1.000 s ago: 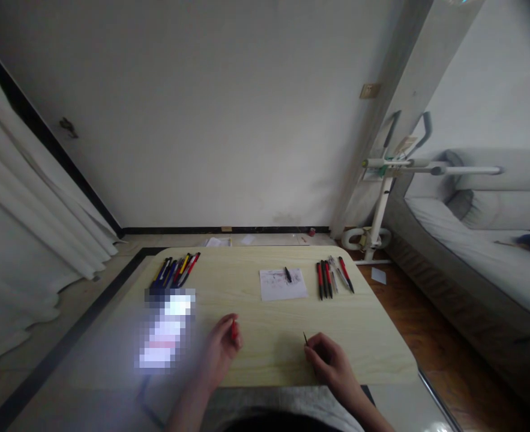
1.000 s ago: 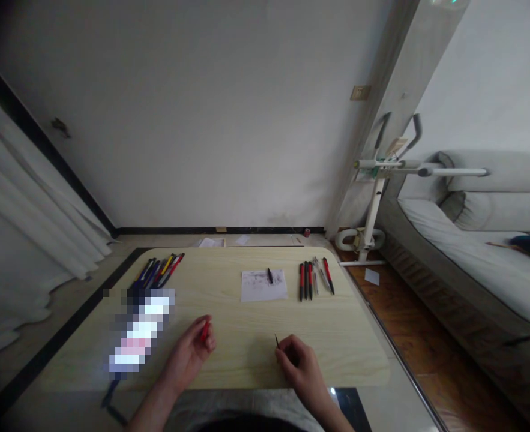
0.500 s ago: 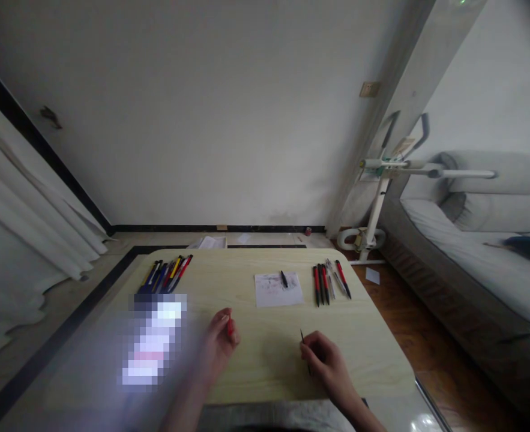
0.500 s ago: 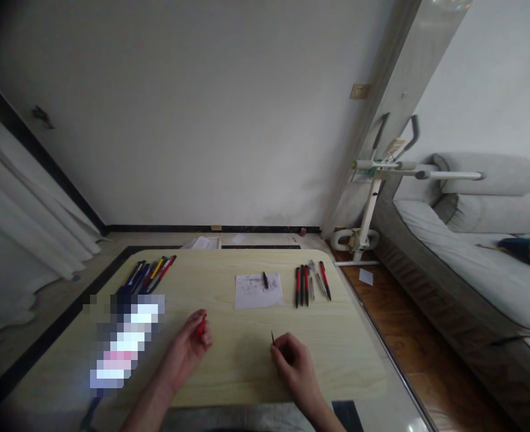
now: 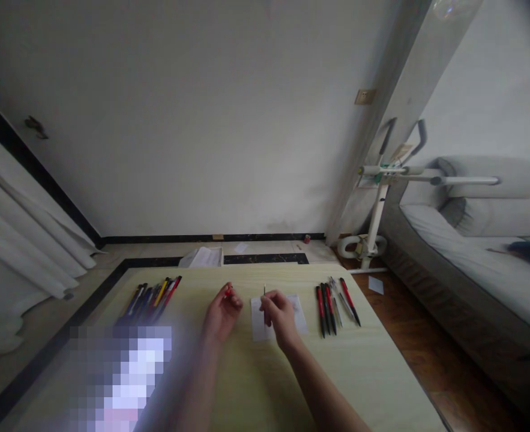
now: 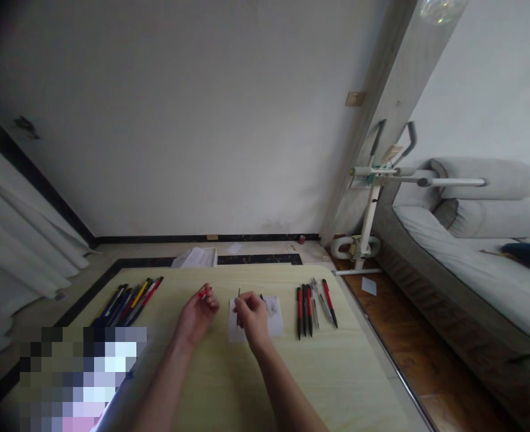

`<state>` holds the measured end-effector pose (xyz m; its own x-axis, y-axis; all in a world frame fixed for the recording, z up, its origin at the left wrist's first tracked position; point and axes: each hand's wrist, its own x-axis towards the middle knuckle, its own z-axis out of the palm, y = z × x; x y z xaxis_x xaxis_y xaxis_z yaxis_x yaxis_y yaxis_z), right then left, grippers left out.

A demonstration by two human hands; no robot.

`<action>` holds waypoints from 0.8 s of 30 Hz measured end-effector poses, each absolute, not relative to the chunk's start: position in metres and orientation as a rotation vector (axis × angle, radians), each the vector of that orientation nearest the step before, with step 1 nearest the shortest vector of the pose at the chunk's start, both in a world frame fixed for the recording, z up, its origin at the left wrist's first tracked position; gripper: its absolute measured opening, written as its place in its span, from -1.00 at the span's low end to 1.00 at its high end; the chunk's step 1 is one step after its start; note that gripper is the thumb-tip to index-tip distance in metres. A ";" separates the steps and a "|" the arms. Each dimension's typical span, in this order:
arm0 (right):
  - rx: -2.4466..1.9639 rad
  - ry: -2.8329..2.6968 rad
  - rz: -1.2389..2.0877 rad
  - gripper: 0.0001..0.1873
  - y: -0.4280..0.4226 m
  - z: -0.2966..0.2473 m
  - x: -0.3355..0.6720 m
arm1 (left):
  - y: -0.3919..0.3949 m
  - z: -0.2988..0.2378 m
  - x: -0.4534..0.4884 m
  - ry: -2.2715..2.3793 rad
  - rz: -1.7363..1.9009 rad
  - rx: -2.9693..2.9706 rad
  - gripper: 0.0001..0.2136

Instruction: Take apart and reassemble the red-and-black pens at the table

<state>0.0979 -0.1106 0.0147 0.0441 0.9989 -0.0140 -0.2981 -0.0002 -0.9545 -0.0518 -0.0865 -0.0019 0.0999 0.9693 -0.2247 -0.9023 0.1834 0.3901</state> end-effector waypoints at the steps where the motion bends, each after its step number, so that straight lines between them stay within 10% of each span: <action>1: -0.984 -0.915 1.325 -0.82 -0.101 0.014 0.090 | -0.078 -0.002 -0.052 0.452 1.412 0.161 -0.90; 24: -0.800 -0.597 1.433 -0.78 -0.046 -0.006 0.071 | -0.047 0.004 -0.042 0.821 1.693 0.383 -0.60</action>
<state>0.0709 -0.0455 -0.0056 0.0718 0.9920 -0.1043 -0.6240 -0.0369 -0.7806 -0.0421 -0.0471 0.0039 -0.2894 0.9428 -0.1657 -0.7139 -0.0972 0.6934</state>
